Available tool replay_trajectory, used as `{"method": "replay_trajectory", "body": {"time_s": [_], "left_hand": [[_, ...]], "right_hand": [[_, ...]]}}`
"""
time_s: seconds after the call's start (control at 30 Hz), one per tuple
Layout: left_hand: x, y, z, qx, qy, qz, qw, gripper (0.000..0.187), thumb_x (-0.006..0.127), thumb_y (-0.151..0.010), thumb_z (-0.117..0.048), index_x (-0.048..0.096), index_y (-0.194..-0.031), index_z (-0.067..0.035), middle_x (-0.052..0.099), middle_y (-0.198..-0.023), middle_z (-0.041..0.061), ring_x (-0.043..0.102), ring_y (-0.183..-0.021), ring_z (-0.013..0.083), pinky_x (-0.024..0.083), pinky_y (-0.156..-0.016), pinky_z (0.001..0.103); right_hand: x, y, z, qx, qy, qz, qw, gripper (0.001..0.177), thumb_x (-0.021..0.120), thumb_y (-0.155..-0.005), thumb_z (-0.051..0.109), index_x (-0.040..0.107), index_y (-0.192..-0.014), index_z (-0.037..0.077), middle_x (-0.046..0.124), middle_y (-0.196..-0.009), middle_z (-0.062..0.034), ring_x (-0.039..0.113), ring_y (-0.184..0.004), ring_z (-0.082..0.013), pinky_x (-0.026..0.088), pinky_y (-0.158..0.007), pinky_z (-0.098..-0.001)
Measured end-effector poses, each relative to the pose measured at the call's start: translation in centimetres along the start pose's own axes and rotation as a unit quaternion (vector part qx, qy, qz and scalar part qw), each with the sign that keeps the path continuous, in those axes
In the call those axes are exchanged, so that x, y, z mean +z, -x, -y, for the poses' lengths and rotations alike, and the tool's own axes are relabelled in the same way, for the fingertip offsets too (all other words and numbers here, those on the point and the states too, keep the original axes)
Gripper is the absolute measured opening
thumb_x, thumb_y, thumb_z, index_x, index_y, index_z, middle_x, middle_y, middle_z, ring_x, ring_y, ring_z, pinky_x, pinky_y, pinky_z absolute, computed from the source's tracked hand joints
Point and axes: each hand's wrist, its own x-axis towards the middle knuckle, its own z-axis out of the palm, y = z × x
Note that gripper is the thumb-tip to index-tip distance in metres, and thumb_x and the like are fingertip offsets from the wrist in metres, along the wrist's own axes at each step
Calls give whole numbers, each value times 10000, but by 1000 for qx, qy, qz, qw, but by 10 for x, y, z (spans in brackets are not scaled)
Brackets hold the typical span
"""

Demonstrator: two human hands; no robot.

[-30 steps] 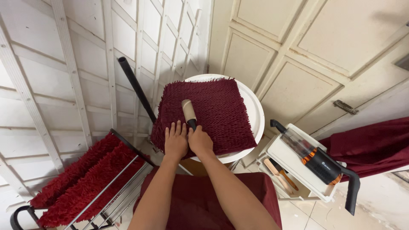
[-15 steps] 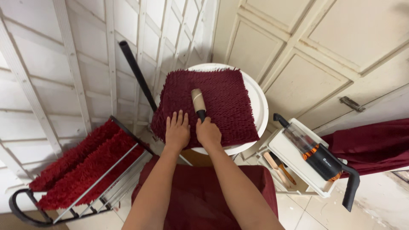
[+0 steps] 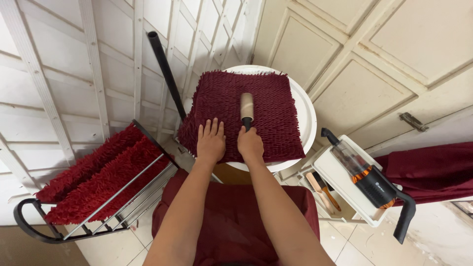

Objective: The person cleans a red shag rug on a white stool by first brushing it with a wooden brush and then repeatedly running a lint roller over the surface to remove debris.

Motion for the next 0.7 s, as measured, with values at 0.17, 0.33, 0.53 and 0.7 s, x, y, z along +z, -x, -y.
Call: {"method": "replay_trajectory", "body": {"time_s": [0.17,0.33,0.53,0.7], "left_hand": [[0,-1,1,3,-12,21,1000,574,381,-1062,-310,321,-1594,-103,258,-1672,118,209,-1541,320,103,-1250,502],[0,-1,1,2,-17,0,1000,570,406,-1053,-312,351,-1582,-106,289,-1665,126,235,-1540,320,121,-1252,510],[3,1,3,15,-37,-19,999,582,427,-1046,-310,364,-1582,-93,307,-1659,138,252,-1538,320,135,-1249,519],[3,-1,3,7,-18,-4,1000,576,422,-1044,-307,362,-1578,-101,300,-1661,132,245,-1536,325,131,-1246,519]], "right_hand": [[3,-11,-16,-124,-76,-72,987,637,681,-920,398,355,-1260,-30,668,-998,-282,725,-862,-405,601,-737,-489],[16,-10,-22,-158,-3,-104,982,361,548,-1028,297,403,-1189,7,698,-1020,-270,721,-861,-425,575,-727,-523],[25,9,-12,-196,74,-90,974,311,448,-1066,301,432,-1174,11,674,-1010,-284,724,-819,-442,589,-687,-525],[13,4,-11,-133,105,-28,985,359,339,-1099,334,437,-1218,10,720,-932,-257,738,-863,-419,591,-736,-517]]}}
